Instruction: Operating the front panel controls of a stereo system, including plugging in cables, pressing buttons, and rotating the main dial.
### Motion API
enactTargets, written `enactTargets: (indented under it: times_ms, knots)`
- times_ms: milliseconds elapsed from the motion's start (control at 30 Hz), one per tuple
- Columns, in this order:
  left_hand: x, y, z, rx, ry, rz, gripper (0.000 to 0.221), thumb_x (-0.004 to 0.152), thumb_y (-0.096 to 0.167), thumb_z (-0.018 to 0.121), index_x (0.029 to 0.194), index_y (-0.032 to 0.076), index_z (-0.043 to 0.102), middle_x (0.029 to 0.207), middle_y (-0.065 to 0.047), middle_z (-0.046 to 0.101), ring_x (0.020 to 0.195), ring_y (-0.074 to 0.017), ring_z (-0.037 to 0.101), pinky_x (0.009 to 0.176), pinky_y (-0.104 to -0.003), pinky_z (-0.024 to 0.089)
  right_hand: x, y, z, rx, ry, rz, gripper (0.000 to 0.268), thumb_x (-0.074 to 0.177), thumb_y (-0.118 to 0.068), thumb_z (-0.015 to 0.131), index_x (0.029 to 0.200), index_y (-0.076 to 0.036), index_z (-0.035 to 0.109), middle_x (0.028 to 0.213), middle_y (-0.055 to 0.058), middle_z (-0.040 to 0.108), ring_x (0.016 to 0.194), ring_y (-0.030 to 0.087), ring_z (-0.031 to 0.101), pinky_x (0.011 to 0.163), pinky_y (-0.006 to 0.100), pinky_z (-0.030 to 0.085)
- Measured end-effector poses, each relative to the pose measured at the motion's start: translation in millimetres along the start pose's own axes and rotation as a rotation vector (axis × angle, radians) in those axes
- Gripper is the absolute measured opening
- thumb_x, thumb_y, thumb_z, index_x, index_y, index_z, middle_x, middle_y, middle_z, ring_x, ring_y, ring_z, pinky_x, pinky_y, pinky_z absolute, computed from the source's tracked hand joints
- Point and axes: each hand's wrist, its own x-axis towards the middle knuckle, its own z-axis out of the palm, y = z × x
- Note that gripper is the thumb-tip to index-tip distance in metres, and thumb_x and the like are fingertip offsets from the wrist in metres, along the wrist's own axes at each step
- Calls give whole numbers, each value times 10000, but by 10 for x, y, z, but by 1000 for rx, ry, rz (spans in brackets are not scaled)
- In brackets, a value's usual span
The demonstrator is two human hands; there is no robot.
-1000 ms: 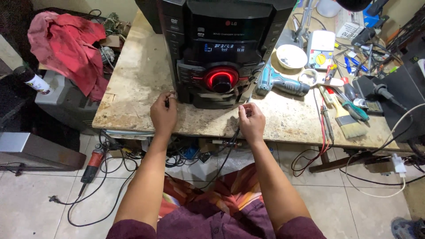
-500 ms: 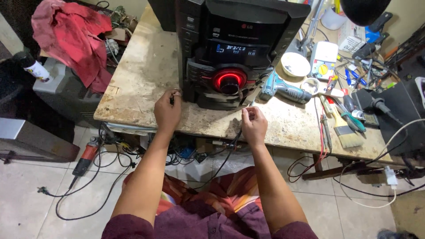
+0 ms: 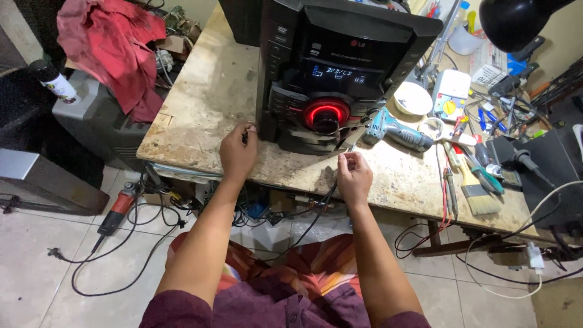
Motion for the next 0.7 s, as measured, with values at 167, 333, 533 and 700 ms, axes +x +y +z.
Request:
enactTargets:
  times_ms: [167, 333, 533, 700]
  knots:
    - [15, -70, 35, -1, 10, 16, 229, 1039, 195, 605, 1110, 29, 746, 925, -216, 755, 892, -407, 730, 726, -505, 598, 5, 15, 12, 12, 0, 1, 116, 922, -290, 749, 924, -175, 758, 702, 42, 696, 650, 226, 667, 644, 348, 518]
    - [9, -8, 15, -20, -2, 31, 221, 1039, 167, 599, 1109, 12, 740, 929, -223, 756, 906, -408, 731, 732, -501, 600, -2, -11, -22, 12, 25, -12, 116, 917, -285, 760, 921, -169, 752, 711, 58, 695, 676, 251, 677, 658, 363, 528]
    - [20, 29, 12, -39, 6, 27, 213, 1048, 164, 586, 1097, 21, 736, 932, -222, 756, 917, -409, 732, 739, -507, 605, 9, -55, -35, 13, 21, -28, 130, 918, -296, 758, 923, -166, 746, 717, 79, 694, 691, 288, 678, 671, 390, 531]
    - [15, -60, 40, -36, 21, 67, 225, 1059, 142, 584, 1121, -22, 726, 937, -227, 756, 896, -400, 738, 732, -508, 608, 19, 37, 16, 2, 24, -34, 124, 915, -309, 758, 915, -186, 741, 707, 47, 683, 679, 244, 673, 669, 366, 533]
